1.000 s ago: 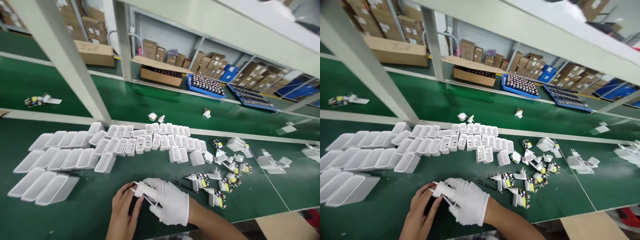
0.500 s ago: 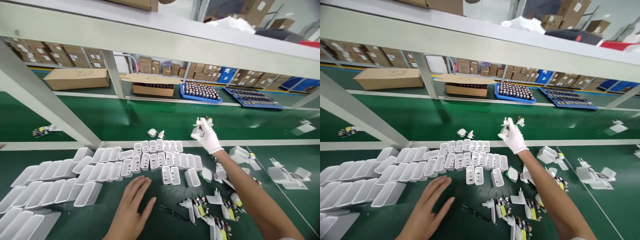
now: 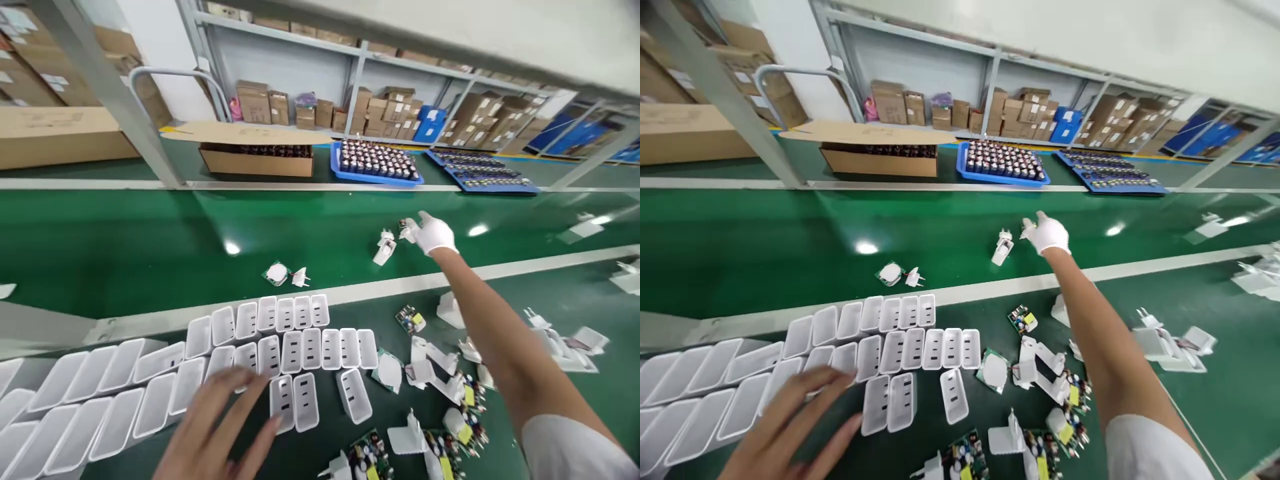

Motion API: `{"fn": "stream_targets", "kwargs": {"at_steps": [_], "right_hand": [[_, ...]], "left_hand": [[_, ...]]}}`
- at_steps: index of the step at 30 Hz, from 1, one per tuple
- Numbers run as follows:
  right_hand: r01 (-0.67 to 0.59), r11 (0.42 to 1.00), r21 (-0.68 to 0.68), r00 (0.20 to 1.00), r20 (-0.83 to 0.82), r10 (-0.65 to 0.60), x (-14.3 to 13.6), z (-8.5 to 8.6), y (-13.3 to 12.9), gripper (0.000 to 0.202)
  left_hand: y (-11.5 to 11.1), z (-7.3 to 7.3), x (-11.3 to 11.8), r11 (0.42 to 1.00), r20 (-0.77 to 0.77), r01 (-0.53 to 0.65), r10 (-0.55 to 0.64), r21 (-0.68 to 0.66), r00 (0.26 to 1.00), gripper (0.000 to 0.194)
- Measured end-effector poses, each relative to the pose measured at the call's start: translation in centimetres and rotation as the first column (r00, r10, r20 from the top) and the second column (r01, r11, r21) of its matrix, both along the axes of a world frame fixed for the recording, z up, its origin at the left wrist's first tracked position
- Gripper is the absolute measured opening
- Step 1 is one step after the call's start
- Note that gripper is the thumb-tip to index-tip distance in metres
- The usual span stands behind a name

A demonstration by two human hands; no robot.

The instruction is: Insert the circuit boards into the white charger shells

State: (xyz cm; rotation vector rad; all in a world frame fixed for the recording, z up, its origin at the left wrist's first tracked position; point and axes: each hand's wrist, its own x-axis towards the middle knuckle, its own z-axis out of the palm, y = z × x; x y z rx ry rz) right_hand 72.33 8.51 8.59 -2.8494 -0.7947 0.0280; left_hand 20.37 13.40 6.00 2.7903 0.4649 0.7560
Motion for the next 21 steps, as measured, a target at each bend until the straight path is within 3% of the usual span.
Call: {"fn": "stream_targets", "kwargs": {"at_steps": [2, 5, 9, 12, 15, 17, 21], "right_hand": [[0.02, 0.998, -0.061, 0.999, -0.038, -0.022, 2.2, -0.7, 0.7, 0.065], [0.029, 0.993, -0.114, 0.994, -0.1, -0.04, 4.5, -2.5, 2.1, 0.062], [0.085, 0.988, -0.128, 0.989, -0.109, -0.099, 6.6, -4.2, 3.3, 0.055], [0.114, 0.988, -0.101, 0.987, -0.1, -0.124, 8.0, -4.2, 3.3, 0.058], [0.11, 0.993, -0.036, 0.987, -0.112, -0.114, 8.8, -3.1, 2.2, 0.065], [0.095, 0.995, 0.036, 0.99, -0.11, -0.091, 8.7, -1.4, 0.7, 0.071], [0.065, 0.978, 0.199, 0.992, -0.121, -0.042, 6.4, 4.3, -5.4, 0.083]], "left_hand": [[2.4, 2.3, 2.8, 0.996, 0.021, -0.091, 0.092, -0.02, 0.996, 0.038], [6.3, 4.1, 8.2, 0.988, -0.148, -0.148, 0.139, -0.049, 0.979, 0.042], [10.2, 3.8, 15.5, 0.932, -0.545, -0.313, 0.169, -0.182, 0.821, 0.051], [11.2, 2.4, 19.8, 0.903, -0.65, -0.401, 0.214, -0.152, 0.729, 0.052], [11.8, 1.0, 22.3, 0.893, -0.679, -0.422, 0.212, -0.158, 0.703, 0.053], [12.3, 0.4, 23.2, 0.888, -0.692, -0.431, 0.21, -0.161, 0.691, 0.058], [12.2, 1.0, 24.9, 0.882, -0.695, -0.447, 0.226, -0.152, 0.682, 0.063]]}}
